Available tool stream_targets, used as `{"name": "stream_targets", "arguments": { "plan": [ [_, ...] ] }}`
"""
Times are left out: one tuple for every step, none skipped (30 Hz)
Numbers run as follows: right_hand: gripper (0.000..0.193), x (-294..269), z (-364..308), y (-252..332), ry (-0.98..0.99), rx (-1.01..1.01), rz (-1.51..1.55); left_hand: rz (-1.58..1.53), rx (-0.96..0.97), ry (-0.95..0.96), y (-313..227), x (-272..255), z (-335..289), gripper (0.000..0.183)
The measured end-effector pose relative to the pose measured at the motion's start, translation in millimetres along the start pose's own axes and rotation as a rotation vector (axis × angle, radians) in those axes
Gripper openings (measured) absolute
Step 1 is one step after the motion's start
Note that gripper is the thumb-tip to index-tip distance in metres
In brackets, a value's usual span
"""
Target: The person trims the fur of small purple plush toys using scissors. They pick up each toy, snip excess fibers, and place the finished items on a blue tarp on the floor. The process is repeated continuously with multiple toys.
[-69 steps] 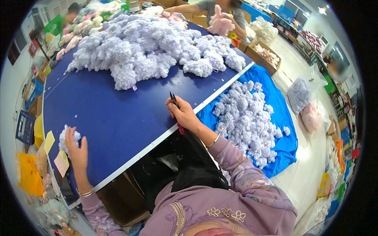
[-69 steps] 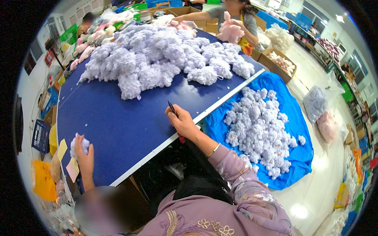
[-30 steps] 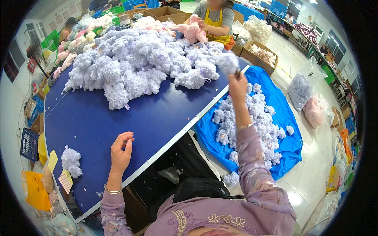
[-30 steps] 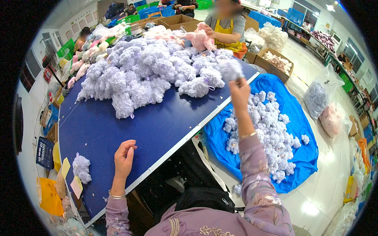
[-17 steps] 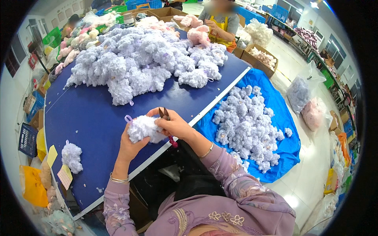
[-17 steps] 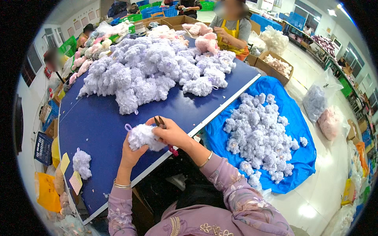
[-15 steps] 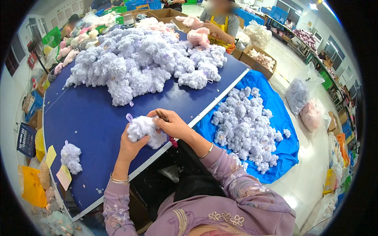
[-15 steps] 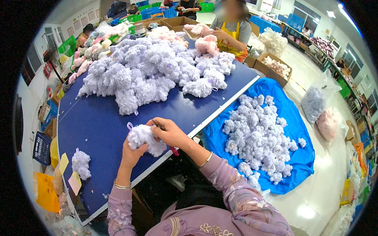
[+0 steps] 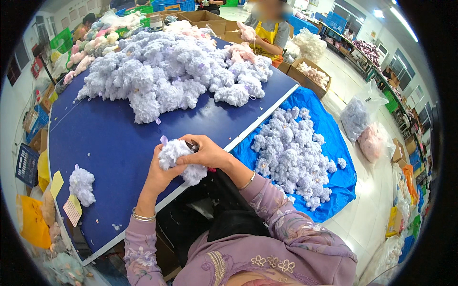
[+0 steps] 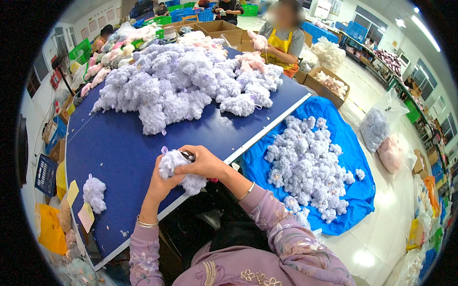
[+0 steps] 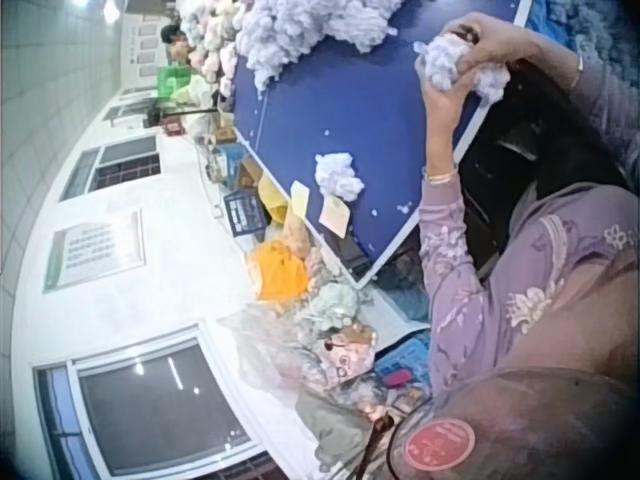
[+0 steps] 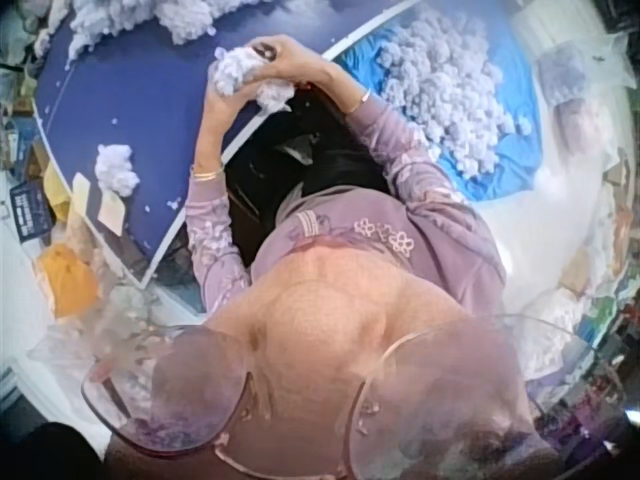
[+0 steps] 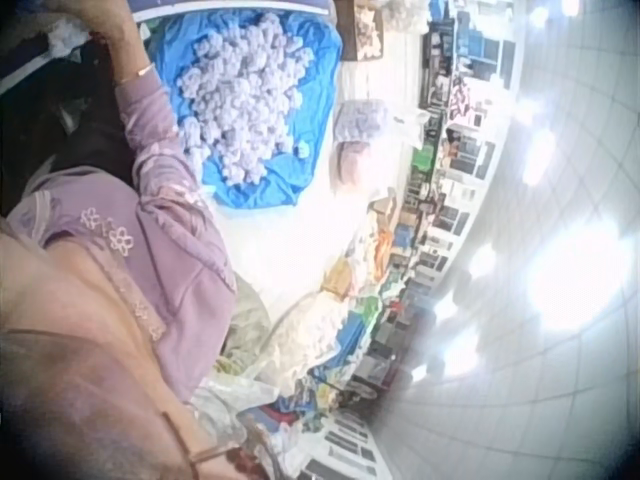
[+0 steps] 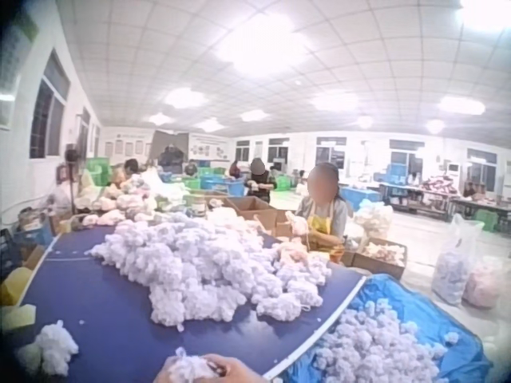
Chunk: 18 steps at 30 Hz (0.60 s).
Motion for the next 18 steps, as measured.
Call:
{"name": "stream_targets", "arguments": {
  "plan": [
    [0.043,0.5,-0.2,-4.0,-0.026,0.012,0.025,0.011,-0.003,-0.003,-0.1,-0.5,2.7,0.053],
    [0.040,3.5,1.5,-7.9,-0.090,-0.003,-0.018,0.016,-0.082,-0.009,-6.5,0.3,3.9,0.051],
    [0.040,5.7,0.7,-8.7,-0.140,-0.004,-0.042,0.042,-0.054,-0.010,-5.5,-1.3,5.6,0.050],
    [0.040,7.8,-0.9,-8.9,-0.191,-0.005,-0.067,0.068,-0.025,-0.011,-2.7,-3.3,7.1,0.049],
    [0.040,10.8,-1.8,-9.1,-0.241,-0.008,-0.091,0.096,0.005,-0.011,-2.0,-4.7,7.6,0.048],
    [0.040,14.1,-1.1,-14.3,-0.310,-0.026,-0.118,0.101,0.024,-0.035,-5.2,-1.4,6.2,0.045],
    [0.041,14.9,-1.9,-14.4,-0.332,0.009,-0.147,0.132,0.033,-0.052,-4.3,-3.2,5.6,0.045],
    [0.041,14.4,-2.9,-13.8,-0.353,0.046,-0.179,0.160,0.043,-0.070,-1.1,-5.5,5.6,0.045],
    [0.042,13.8,-3.3,-13.8,-0.373,0.082,-0.211,0.188,0.053,-0.088,1.4,-7.2,5.6,0.045],
    [0.040,13.5,-0.5,-18.1,-0.356,0.058,-0.183,0.161,0.067,-0.081,2.8,-7.8,5.6,0.045],
    [0.039,12.7,0.6,-18.9,-0.323,0.058,-0.084,0.135,0.081,-0.074,4.4,-8.5,5.8,0.046],
    [0.037,11.8,1.7,-19.5,-0.290,0.058,0.015,0.108,0.095,-0.067,5.3,-9.0,5.9,0.046],
    [0.036,11.3,2.5,-20.2,-0.255,0.058,0.114,0.101,0.106,-0.063,5.0,-8.2,6.1,0.045],
    [0.040,10.5,3.2,-26.2,-0.186,0.076,0.196,0.093,0.118,-0.059,4.0,-5.2,6.6,0.044],
    [0.041,11.3,3.5,-29.3,-0.190,0.070,0.223,0.084,0.129,-0.055,2.4,-2.8,6.9,0.043],
    [0.042,12.5,3.9,-31.7,-0.194,0.064,0.250,0.093,0.094,-0.052,-0.2,-0.8,6.8,0.041],
    [0.043,14.0,4.4,-32.3,-0.197,0.058,0.278,0.101,0.059,-0.050,-3.8,0.7,6.5,0.040],
    [0.043,15.4,3.7,-31.2,-0.202,0.053,0.290,0.110,0.024,-0.048,-5.2,0.9,6.2,0.038]
  ]
}}
Point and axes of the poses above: each hand's wrist, its own z-axis towards the middle knuckle, its own x-axis out of the palm, y = z × x, the point moved 1 cm from there along z, towards the middle knuckle, and after that the axes turned 12 degrees about -z, right-handed, at the moved point
